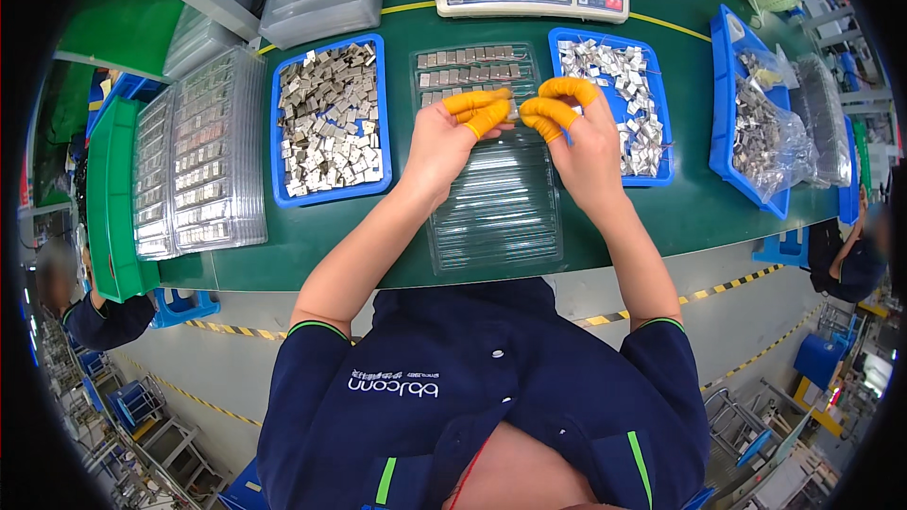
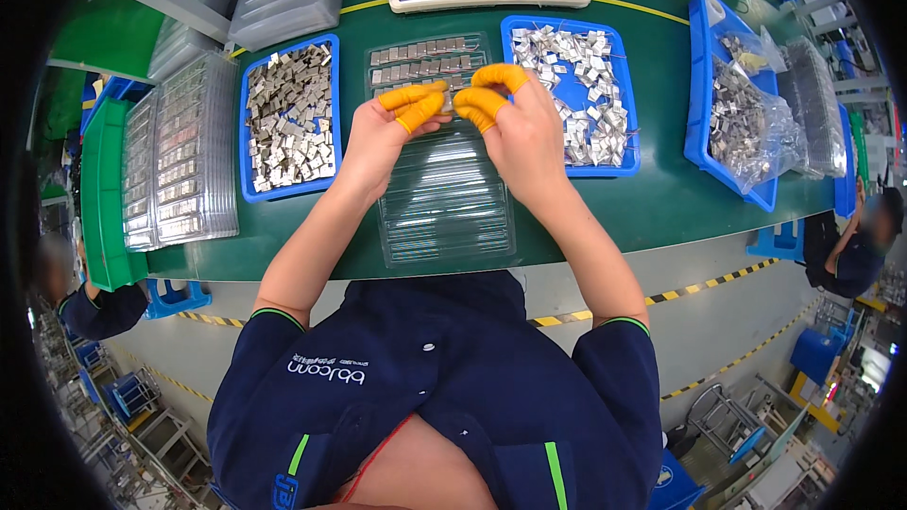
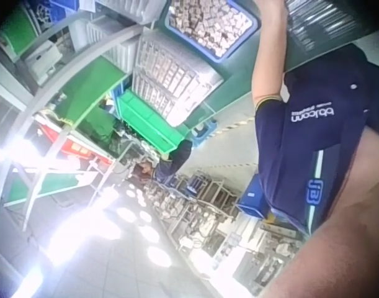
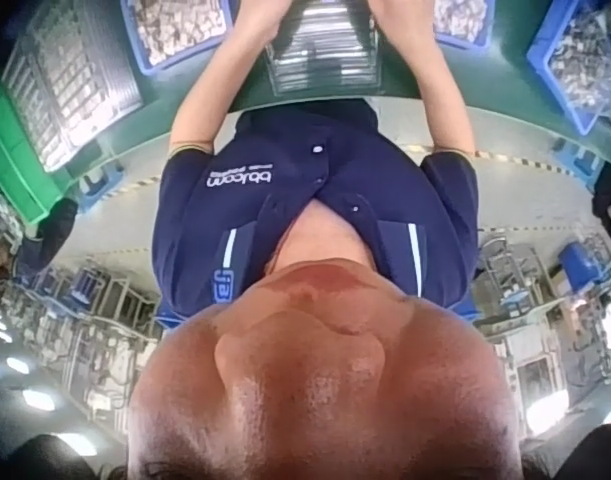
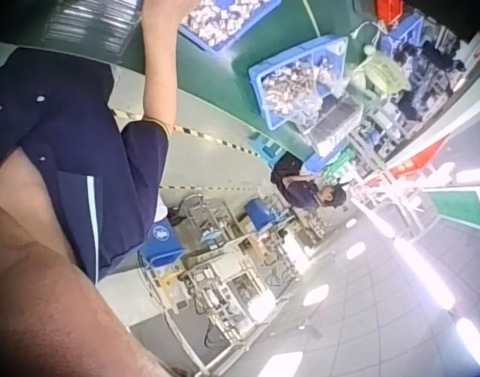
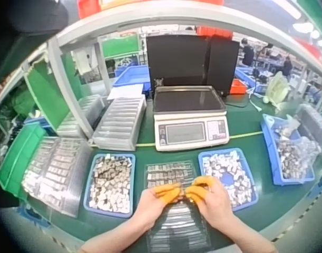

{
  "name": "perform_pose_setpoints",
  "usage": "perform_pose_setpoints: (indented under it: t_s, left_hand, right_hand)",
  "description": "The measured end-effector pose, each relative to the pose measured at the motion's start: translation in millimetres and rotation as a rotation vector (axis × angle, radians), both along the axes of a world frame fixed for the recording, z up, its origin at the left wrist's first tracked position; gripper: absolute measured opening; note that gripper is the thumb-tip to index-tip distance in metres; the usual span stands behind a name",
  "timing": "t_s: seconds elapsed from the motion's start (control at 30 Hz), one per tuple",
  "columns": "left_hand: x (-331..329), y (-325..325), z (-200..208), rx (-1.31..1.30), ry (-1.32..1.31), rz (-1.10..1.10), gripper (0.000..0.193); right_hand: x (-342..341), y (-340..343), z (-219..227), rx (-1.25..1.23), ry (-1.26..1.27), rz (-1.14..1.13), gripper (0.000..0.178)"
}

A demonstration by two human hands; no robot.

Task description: The person sorts small metal components by hand from blue component trays into a clear plastic organizer tray.

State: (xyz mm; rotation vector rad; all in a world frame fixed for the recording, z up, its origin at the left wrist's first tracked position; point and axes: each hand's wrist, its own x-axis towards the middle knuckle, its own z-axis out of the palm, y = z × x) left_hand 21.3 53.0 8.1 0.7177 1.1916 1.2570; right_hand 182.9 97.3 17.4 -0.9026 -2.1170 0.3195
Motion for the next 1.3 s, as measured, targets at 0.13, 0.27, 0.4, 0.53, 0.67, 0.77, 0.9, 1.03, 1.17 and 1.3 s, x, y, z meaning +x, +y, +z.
perform_pose_setpoints:
  t_s: [0.13,0.27,0.4,0.53,0.67,0.77,0.9,1.03,1.17,1.3]
  left_hand:
    - [-8.7,5.4,-18.0,0.138,0.431,0.055,0.027]
    - [-21.8,-18.6,-15.7,0.218,0.582,0.15,0.023]
    - [-39.7,-50.8,-12.3,0.282,0.621,0.267,0.021]
    - [-60.2,-83.6,-13.3,0.298,0.789,0.537,0.021]
    - [-74.3,-108.1,-18.2,0.311,0.926,0.772,0.022]
    - [-88.8,-120.0,-26.1,0.31,1.123,0.902,0.022]
    - [-106.1,-146.3,-24.2,0.13,1.529,1.079,0.029]
    - [-127.5,-171.7,-39.7,-0.136,1.745,1.182,0.053]
    - [-141.5,-175.7,-31.2,-0.168,1.874,1.163,0.069]
    - [-170.8,-149.3,8.9,0.054,2.082,0.877,0.048]
  right_hand:
    - [2.0,33.1,-13.0,-0.099,-0.122,-0.015,0.013]
    - [0.1,47.6,-24.8,-0.01,-0.229,-0.028,0.012]
    - [-0.6,52.7,-32.9,0.038,-0.31,-0.026,0.012]
    - [1.2,53.2,-32.3,0.026,-0.3,0.039,0.014]
    - [-2.1,55.9,-30.0,-0.092,-0.129,0.098,0.016]
    - [9.8,54.7,-22.9,-0.205,-0.08,-0.002,0.016]
    - [25.7,58.2,-19.2,-0.308,-0.042,-0.013,0.017]
    - [32.7,57.0,-9.8,-0.367,-0.013,-0.055,0.019]
    - [40.2,60.0,-11.3,-0.387,0.008,-0.129,0.02]
    - [48.6,63.8,-14.4,-0.42,0.031,-0.179,0.021]
